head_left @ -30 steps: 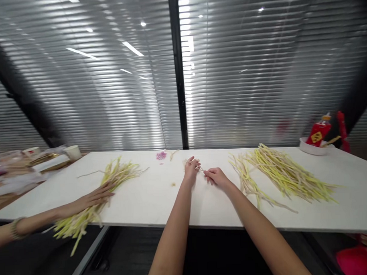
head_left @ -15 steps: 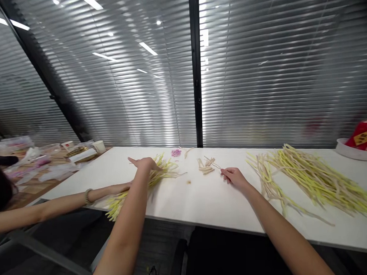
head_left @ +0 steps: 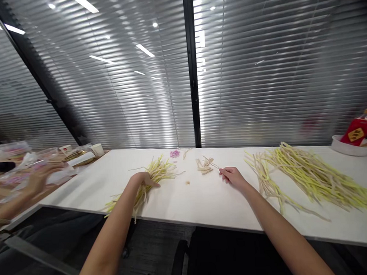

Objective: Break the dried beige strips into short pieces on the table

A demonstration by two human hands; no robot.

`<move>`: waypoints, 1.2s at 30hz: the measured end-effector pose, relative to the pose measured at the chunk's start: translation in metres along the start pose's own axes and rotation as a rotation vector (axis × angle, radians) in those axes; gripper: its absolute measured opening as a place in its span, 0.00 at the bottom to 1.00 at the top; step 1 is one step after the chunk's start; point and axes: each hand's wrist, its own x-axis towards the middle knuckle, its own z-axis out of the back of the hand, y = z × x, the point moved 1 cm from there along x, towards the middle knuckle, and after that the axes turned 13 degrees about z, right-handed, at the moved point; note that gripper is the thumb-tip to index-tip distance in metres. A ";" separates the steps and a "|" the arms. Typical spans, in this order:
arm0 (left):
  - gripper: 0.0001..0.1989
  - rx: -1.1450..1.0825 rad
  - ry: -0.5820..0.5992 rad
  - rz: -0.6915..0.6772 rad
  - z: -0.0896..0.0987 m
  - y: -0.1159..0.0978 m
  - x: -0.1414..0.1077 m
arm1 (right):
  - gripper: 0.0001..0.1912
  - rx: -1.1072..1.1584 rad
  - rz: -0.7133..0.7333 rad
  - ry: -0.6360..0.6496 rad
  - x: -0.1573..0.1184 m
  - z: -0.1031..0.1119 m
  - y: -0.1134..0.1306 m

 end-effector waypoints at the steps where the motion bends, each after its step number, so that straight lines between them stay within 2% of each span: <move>1: 0.22 0.039 0.054 0.009 -0.004 -0.001 -0.001 | 0.22 0.005 0.000 -0.001 0.000 0.000 -0.001; 3: 0.18 0.142 0.060 -0.009 -0.011 -0.004 -0.004 | 0.21 0.011 -0.002 -0.002 0.002 0.000 -0.003; 5: 0.16 0.191 -0.014 -0.056 -0.016 -0.008 -0.008 | 0.21 0.008 -0.001 -0.003 0.003 0.000 -0.003; 11: 0.11 0.230 -0.107 -0.101 -0.028 -0.009 -0.010 | 0.20 0.009 0.002 -0.017 0.003 -0.001 0.002; 15: 0.12 0.275 -0.201 -0.085 -0.027 -0.009 -0.007 | 0.20 0.020 0.014 -0.002 0.003 -0.002 0.003; 18: 0.14 0.357 -0.289 -0.113 -0.019 -0.022 -0.014 | 0.21 0.041 0.026 -0.021 0.003 -0.003 0.003; 21: 0.14 0.422 -0.358 -0.207 -0.008 -0.047 -0.030 | 0.20 0.103 0.041 -0.080 0.005 -0.005 0.007; 24: 0.14 0.416 -0.372 -0.292 0.003 -0.078 -0.053 | 0.21 0.175 0.095 -0.142 0.010 -0.005 0.026; 26: 0.16 0.417 -0.383 -0.351 0.009 -0.099 -0.069 | 0.21 0.160 0.192 -0.173 0.015 -0.005 0.051; 29: 0.21 0.408 -0.404 -0.429 0.012 -0.134 -0.093 | 0.18 0.026 0.443 -0.223 0.020 -0.004 0.099; 31: 0.20 0.379 -0.407 -0.477 0.011 -0.161 -0.108 | 0.14 -0.129 0.600 -0.182 0.022 -0.002 0.131; 32: 0.18 0.362 -0.404 -0.498 0.010 -0.175 -0.115 | 0.13 -0.223 0.620 -0.143 0.024 -0.001 0.144; 34: 0.16 0.301 -0.408 -0.567 0.007 -0.205 -0.127 | 0.12 -0.386 0.575 -0.052 0.027 0.005 0.165; 36: 0.14 0.182 -0.398 -0.667 0.005 -0.235 -0.138 | 0.13 -0.492 0.529 -0.016 0.031 0.017 0.177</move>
